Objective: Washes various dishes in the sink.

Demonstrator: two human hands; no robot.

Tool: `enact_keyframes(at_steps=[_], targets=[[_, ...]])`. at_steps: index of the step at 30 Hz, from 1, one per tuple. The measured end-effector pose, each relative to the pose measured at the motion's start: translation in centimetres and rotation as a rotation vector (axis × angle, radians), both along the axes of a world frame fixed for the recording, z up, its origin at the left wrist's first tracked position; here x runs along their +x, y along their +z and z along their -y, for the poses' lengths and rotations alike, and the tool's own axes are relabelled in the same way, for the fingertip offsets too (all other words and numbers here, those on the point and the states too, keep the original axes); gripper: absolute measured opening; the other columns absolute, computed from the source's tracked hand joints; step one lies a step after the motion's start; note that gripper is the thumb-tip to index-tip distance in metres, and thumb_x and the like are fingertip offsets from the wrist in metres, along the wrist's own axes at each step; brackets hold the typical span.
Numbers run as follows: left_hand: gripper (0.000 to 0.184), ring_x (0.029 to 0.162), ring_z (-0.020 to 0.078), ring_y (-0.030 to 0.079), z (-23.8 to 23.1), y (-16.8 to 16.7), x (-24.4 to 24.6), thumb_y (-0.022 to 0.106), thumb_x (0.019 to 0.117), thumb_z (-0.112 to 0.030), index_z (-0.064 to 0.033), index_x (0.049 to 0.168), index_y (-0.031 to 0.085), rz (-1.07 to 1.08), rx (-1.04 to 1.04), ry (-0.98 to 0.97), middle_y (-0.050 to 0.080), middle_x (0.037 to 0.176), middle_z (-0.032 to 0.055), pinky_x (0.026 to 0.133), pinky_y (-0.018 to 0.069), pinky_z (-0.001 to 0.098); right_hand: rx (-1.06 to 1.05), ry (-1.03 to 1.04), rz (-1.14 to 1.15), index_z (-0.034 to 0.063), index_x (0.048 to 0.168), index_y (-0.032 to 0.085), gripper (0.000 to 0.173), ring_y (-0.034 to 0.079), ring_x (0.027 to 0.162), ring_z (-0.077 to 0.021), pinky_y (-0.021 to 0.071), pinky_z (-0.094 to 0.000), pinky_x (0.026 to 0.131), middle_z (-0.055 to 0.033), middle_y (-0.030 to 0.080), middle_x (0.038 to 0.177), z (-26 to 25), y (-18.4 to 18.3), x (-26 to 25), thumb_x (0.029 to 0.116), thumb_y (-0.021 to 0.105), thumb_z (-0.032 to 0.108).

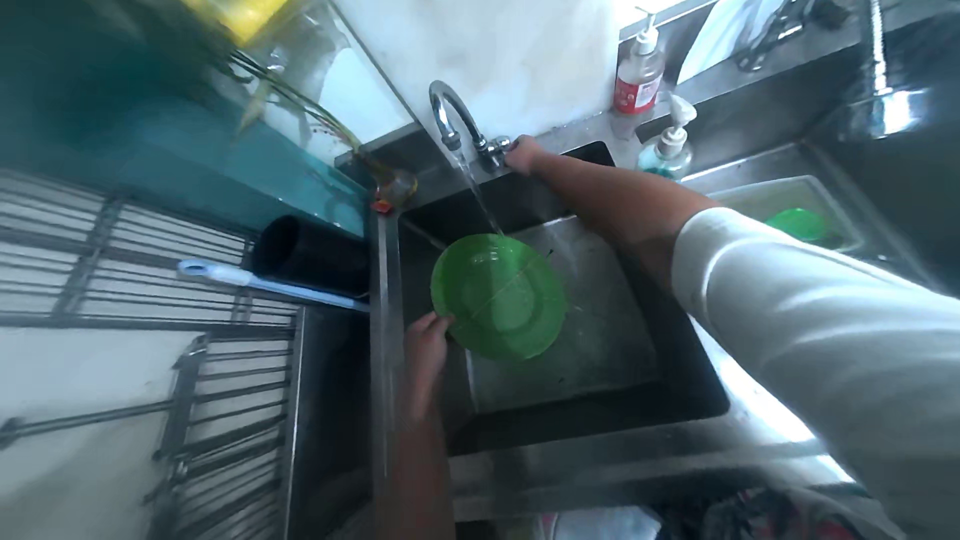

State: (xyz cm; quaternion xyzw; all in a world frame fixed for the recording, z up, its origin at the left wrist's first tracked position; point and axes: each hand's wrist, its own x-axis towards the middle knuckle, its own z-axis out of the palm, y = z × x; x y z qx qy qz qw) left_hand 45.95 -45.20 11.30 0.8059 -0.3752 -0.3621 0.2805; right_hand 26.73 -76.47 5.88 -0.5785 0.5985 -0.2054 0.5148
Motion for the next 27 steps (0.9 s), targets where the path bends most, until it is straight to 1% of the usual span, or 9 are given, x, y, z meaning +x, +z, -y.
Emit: enact_keyframes(at_steps=[5, 8, 12, 14, 16, 18, 20, 23, 27], targets=[[0.022, 0.083, 0.0128, 0.064, -0.2, -2.1, -1.8, 0.056, 0.1049, -0.012, 0.0059, 0.111, 0.068, 0.068, -0.014, 0.014, 0.068, 0.097, 0.0136, 0.080, 0.0540, 0.0323, 0.034, -0.207, 0.264, -0.0034, 0.119, 0.064, 0.031, 0.064, 0.086, -0.0209, 0.0538, -0.0400, 0.079, -0.0148, 0.066, 0.106, 1.5, 3.7, 0.1, 0.1046, 0.051, 0.020], [0.022, 0.083, 0.0125, 0.062, -0.9, -3.3, -3.2, 0.056, 0.1055, -0.011, 0.0066, 0.109, 0.068, 0.082, -0.024, 0.057, 0.068, 0.096, 0.0142, 0.079, 0.0517, 0.0312, 0.108, -0.265, 0.467, -0.0002, 0.125, 0.059, 0.032, 0.063, 0.081, -0.0144, 0.0538, -0.0311, 0.072, -0.0110, 0.066, 0.107, 3.2, 4.6, -0.1, 0.1058, 0.043, 0.019], [0.020, 0.079, 0.0101, 0.063, -2.7, -4.6, -4.4, 0.056, 0.1035, -0.007, 0.0080, 0.103, 0.069, 0.170, -0.156, 0.061, 0.068, 0.088, 0.0126, 0.077, 0.0524, 0.0292, 0.106, -0.124, 0.513, 0.0024, 0.131, 0.055, 0.031, 0.062, 0.085, -0.0137, 0.0532, -0.0298, 0.075, -0.0096, 0.063, 0.112, 1.5, 5.2, -1.3, 0.1085, 0.039, 0.018], [0.021, 0.080, 0.0148, 0.066, -3.8, -4.7, -5.0, 0.057, 0.1023, -0.007, 0.0101, 0.102, 0.070, 0.272, -0.237, 0.016, 0.070, 0.088, 0.0167, 0.079, 0.0549, 0.0330, 0.063, 0.064, 0.390, 0.0040, 0.134, 0.053, 0.030, 0.063, 0.078, -0.0123, 0.0545, -0.0283, 0.071, -0.0086, 0.064, 0.103, -2.2, 6.5, -2.9, 0.1084, 0.044, 0.016], [0.024, 0.077, 0.0192, 0.066, -4.4, -4.6, -5.9, 0.057, 0.1028, -0.009, 0.0104, 0.101, 0.070, 0.360, -0.252, -0.003, 0.069, 0.084, 0.0186, 0.076, 0.0546, 0.0380, -0.047, 0.350, 0.212, -0.0006, 0.135, 0.053, 0.030, 0.067, 0.078, -0.0156, 0.0576, -0.0326, 0.074, -0.0117, 0.069, 0.099, -7.7, 8.0, -6.7, 0.1068, 0.050, 0.010], [0.026, 0.075, 0.0201, 0.066, -5.0, -4.2, -6.9, 0.055, 0.1037, -0.012, 0.0091, 0.100, 0.070, 0.402, -0.240, -0.004, 0.068, 0.082, 0.0174, 0.074, 0.0549, 0.0395, -0.264, 0.594, -0.020, -0.0023, 0.114, 0.067, 0.017, 0.068, 0.076, -0.0196, 0.0588, -0.0403, 0.073, -0.0118, 0.070, 0.090, -12.6, 8.6, -12.0, 0.1019, 0.060, 0.007], [0.026, 0.073, 0.0178, 0.063, -5.7, -4.0, -8.0, 0.056, 0.1038, -0.013, 0.0087, 0.098, 0.069, 0.397, -0.228, 0.033, 0.066, 0.080, 0.0157, 0.073, 0.0531, 0.0382, -0.367, 0.699, -0.339, 0.0026, 0.105, 0.071, 0.013, 0.069, 0.081, -0.0296, 0.0572, -0.0535, 0.076, -0.0141, 0.069, 0.089, -16.4, 8.2, -17.5, 0.0978, 0.067, 0.013], [0.022, 0.072, 0.0105, 0.063, -7.1, -4.4, -9.7, 0.057, 0.1039, -0.012, 0.0070, 0.100, 0.069, 0.228, -0.249, 0.200, 0.067, 0.083, 0.0111, 0.071, 0.0542, 0.0316, -0.225, 0.688, -0.679, 0.0041, 0.120, 0.068, 0.034, 0.066, 0.108, -0.0445, 0.0526, -0.0659, 0.089, -0.0230, 0.069, 0.113, -20.0, 6.3, -23.1, 0.0960, 0.073, 0.027], [0.017, 0.067, 0.0100, 0.067, -9.7, -3.8, -14.2, 0.054, 0.1043, -0.007, 0.0043, 0.100, 0.066, -0.094, -0.370, 0.479, 0.067, 0.080, 0.0061, 0.061, 0.0593, 0.0299, -0.157, 0.622, -0.708, 0.0059, 0.139, 0.060, 0.056, 0.052, 0.129, -0.0518, 0.0470, -0.0689, 0.097, -0.0279, 0.055, 0.138, -23.0, 2.3, -25.2, 0.0907, 0.080, 0.026]])
